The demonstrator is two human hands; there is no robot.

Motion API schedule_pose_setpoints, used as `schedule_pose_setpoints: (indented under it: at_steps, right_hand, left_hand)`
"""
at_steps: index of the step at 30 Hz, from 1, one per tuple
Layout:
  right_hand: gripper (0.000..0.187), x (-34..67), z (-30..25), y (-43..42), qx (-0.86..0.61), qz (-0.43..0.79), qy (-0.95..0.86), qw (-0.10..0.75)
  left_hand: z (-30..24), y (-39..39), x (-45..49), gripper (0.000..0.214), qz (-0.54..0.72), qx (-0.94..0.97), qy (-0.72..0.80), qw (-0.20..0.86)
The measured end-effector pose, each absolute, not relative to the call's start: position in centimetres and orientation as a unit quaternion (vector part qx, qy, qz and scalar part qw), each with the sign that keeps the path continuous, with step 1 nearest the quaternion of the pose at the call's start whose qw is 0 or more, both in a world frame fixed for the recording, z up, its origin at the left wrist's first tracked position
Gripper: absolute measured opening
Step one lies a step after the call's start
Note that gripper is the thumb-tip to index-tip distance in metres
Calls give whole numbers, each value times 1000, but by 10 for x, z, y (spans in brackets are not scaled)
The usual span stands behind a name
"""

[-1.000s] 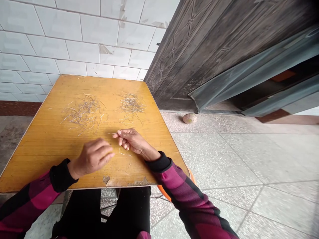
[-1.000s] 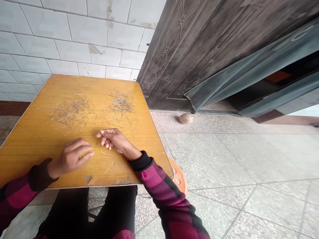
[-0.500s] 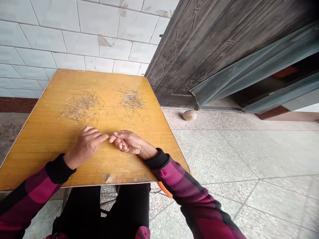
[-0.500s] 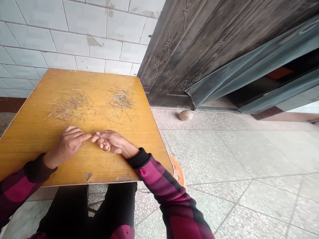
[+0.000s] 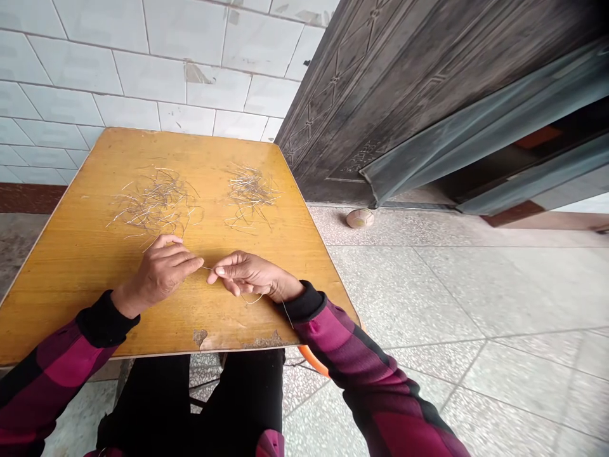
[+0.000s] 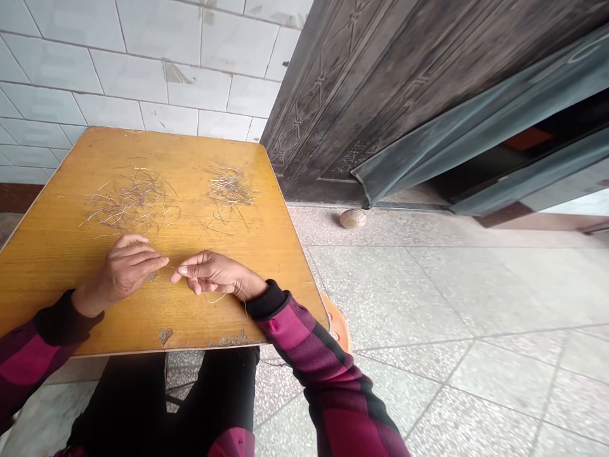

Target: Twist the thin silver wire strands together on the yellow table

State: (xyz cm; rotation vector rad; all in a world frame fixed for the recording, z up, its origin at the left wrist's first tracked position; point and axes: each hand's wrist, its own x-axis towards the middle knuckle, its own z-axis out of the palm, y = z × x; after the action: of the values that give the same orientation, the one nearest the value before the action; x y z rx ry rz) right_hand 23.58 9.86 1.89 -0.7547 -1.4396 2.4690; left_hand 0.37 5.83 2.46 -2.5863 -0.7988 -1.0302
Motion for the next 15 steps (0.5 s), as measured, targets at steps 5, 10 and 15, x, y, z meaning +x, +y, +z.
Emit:
schedule_pose_setpoints:
  at_steps: [5,10,15]
  right_hand:
    - [35,242,26,100,-281,788,-541,80]
    - [33,244,27,100,-276,764,-573,110]
    - [31,248,28,103,-291,762,-564,131]
  left_hand:
    - [26,58,1,16,-343,-885,-282,141]
    - [27,61,-5,17,-331,-888,-293,126]
    - [28,66,-14,18,-340,-881,-324,55]
